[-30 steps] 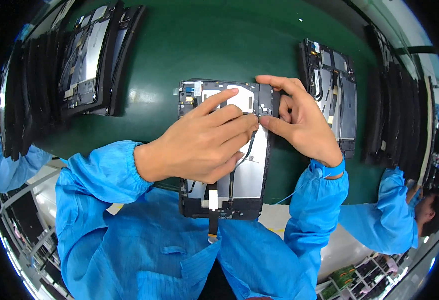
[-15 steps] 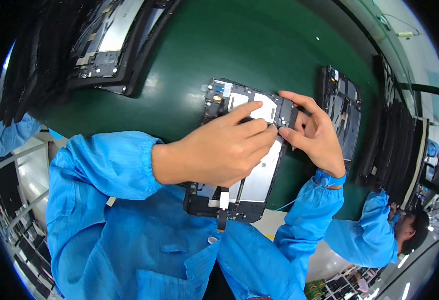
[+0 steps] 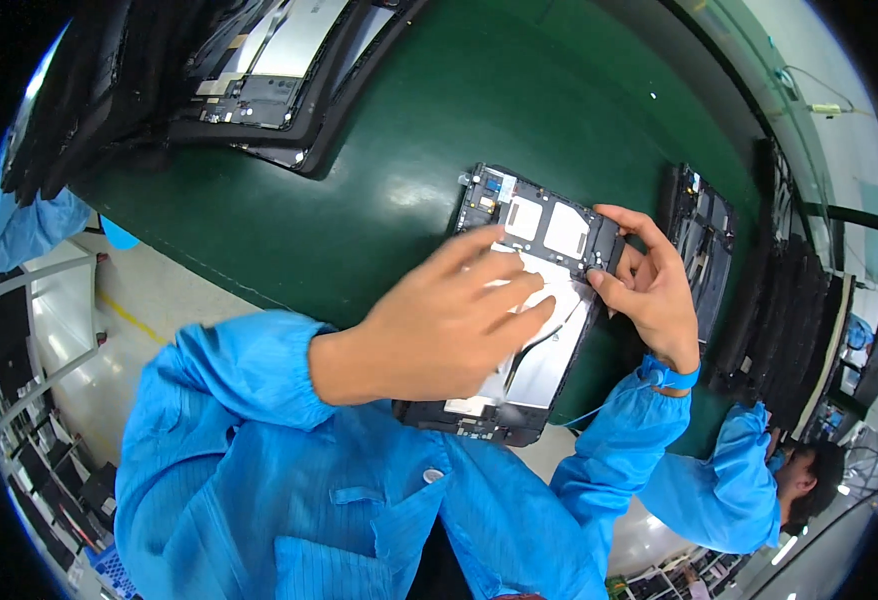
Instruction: The person assembles tablet devices along a conveyor line by connecting internal ribbon cables and applying adhesive strips inside the chassis by hand, then placing the devices back onto the conveyor belt.
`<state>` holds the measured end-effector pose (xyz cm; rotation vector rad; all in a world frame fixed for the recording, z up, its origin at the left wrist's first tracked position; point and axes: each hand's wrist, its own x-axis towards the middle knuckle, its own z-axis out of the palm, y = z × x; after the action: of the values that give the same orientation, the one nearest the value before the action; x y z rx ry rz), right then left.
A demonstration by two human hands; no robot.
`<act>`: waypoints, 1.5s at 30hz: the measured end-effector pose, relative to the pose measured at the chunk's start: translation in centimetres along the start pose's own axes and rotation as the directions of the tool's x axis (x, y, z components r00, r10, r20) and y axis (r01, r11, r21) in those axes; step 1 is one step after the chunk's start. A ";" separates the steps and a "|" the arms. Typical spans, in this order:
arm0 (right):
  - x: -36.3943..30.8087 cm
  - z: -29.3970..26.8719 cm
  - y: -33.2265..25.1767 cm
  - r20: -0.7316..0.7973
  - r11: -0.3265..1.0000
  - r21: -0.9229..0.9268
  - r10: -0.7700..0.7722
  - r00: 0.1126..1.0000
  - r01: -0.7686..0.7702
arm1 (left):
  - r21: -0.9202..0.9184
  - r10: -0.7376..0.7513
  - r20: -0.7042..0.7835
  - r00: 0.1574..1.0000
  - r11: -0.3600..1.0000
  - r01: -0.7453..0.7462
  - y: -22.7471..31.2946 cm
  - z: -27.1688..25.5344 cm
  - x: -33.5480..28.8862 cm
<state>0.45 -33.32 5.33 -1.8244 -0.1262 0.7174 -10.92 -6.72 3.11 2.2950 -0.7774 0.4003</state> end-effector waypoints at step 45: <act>-2.1 11.6 -2.6 0.395 0.176 -0.732 -0.678 0.620 0.658 | -0.229 0.688 0.020 0.725 0.709 -0.667 -7.7 -3.8 -3.3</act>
<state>-6.73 -23.61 6.21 -2.3387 -1.4435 -0.1189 -8.96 1.85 0.46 1.7684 -1.6522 0.4929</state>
